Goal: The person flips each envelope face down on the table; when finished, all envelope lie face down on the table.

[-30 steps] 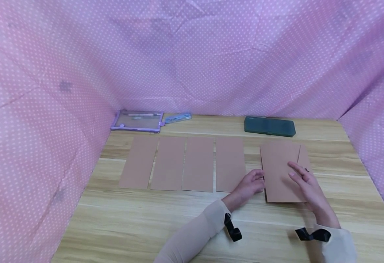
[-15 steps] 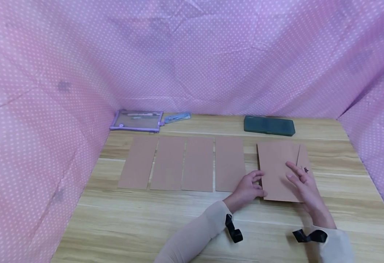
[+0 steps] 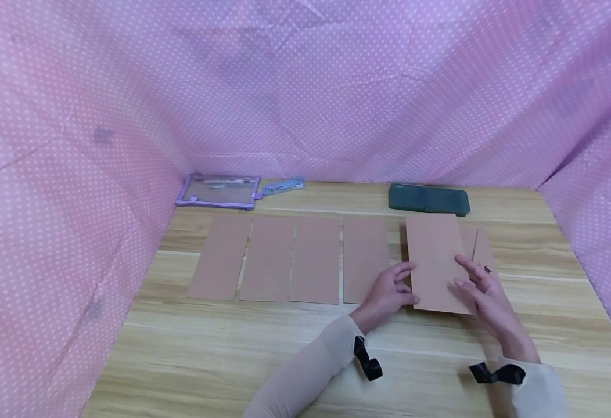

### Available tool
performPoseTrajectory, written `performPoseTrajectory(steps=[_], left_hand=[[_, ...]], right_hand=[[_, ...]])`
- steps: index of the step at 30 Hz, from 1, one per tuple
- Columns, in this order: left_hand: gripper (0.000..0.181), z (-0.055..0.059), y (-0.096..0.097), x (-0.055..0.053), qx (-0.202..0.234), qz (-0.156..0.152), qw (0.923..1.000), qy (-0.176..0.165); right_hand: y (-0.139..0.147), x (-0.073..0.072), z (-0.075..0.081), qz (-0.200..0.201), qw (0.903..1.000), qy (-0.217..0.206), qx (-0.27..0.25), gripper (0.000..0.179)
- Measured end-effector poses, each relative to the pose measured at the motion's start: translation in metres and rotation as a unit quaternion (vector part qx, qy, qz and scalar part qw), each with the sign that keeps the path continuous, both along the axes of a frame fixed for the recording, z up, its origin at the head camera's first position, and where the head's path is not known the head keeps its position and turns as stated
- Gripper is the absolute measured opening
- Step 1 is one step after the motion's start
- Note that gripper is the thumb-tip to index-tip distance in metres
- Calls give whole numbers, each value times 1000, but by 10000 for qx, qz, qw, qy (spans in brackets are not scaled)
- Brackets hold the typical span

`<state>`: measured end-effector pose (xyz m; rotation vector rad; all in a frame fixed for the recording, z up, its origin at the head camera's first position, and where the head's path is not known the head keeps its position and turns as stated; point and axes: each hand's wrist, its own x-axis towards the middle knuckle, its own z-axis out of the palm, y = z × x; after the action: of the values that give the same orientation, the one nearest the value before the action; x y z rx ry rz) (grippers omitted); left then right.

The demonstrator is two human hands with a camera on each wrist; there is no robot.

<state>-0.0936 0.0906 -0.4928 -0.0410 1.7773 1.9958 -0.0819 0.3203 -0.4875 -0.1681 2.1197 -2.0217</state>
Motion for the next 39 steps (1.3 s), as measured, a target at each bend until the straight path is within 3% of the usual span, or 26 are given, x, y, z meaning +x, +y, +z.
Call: performPoseTrajectory(steps=[7,12,26,32,35,39], left_hand=[[71,1,-8,-6,-36,15,9999,136],[72,2,-11,-6,-85,-4,9998,151],[67,0,-11,-5,-164,19,9997,187],[61,-2,-7,-1,-144,80,9998,144],[61,-3,-5,1,-198,141,9996,122],[59,-4,-4,2,-343,279,9989,161]], right_hand=[[6,6,-2,494,9985,173,-140,57],[9,10,-5,592,9978,308,-27,56],[12,13,-5,174,9997,61,136,52],[12,11,-5,-37,10000,54,-29,52],[13,9,-4,-31,9997,22,252,53],[15,5,-3,19,9938,-5,1108,53]])
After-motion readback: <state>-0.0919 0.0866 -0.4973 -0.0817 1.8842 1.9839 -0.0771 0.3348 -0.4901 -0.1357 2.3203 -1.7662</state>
